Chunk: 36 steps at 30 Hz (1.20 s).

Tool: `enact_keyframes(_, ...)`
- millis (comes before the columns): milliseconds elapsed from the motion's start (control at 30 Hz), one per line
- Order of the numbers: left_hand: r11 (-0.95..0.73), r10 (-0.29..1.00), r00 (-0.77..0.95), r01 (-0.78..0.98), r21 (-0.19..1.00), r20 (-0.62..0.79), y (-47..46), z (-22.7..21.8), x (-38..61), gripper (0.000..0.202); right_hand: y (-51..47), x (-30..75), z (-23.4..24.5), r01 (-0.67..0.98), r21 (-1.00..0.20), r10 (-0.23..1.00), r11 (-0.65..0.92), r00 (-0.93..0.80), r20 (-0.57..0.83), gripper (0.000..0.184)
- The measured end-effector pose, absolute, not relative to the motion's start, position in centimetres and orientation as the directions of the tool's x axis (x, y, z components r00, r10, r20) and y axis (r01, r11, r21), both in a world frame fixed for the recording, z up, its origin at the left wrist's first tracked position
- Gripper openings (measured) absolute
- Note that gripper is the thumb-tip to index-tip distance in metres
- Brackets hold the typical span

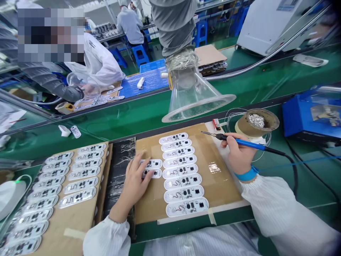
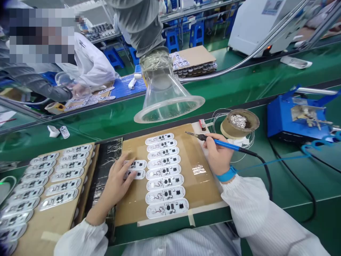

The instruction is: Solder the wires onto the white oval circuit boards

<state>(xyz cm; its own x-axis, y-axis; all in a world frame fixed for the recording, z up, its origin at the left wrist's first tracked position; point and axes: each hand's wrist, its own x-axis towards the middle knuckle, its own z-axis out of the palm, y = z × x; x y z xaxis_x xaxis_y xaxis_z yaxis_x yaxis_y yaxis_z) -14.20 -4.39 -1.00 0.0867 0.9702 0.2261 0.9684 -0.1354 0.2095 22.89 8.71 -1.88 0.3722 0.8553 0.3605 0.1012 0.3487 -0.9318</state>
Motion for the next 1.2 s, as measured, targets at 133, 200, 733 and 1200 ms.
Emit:
enact_keyframes(133,-0.084,0.979,0.041,0.975,0.207,0.201,-5.6,-2.3,-13.9,0.047,8.8,22.7,-2.1,0.094,-0.930,0.851,0.355,0.380,0.363,0.010)
enact_keyframes(200,-0.040,0.980,-0.004,0.975,0.217,0.197,-6.5,-2.5,-13.3,0.047,8.8,22.6,-2.3,0.089,-0.929,0.848,0.359,0.386,0.365,0.010)
enact_keyframes(733,-0.080,0.938,0.003,0.975,0.208,0.348,-11.3,-1.9,-9.4,0.049,7.5,22.6,-3.5,0.088,-0.917,0.840,0.389,0.374,0.393,0.013)
enact_keyframes(1200,-0.543,0.838,0.507,0.810,0.219,0.203,-12.0,-2.4,-2.8,0.066,5.9,22.7,-4.8,0.206,-0.898,0.831,0.388,0.344,0.437,0.019)
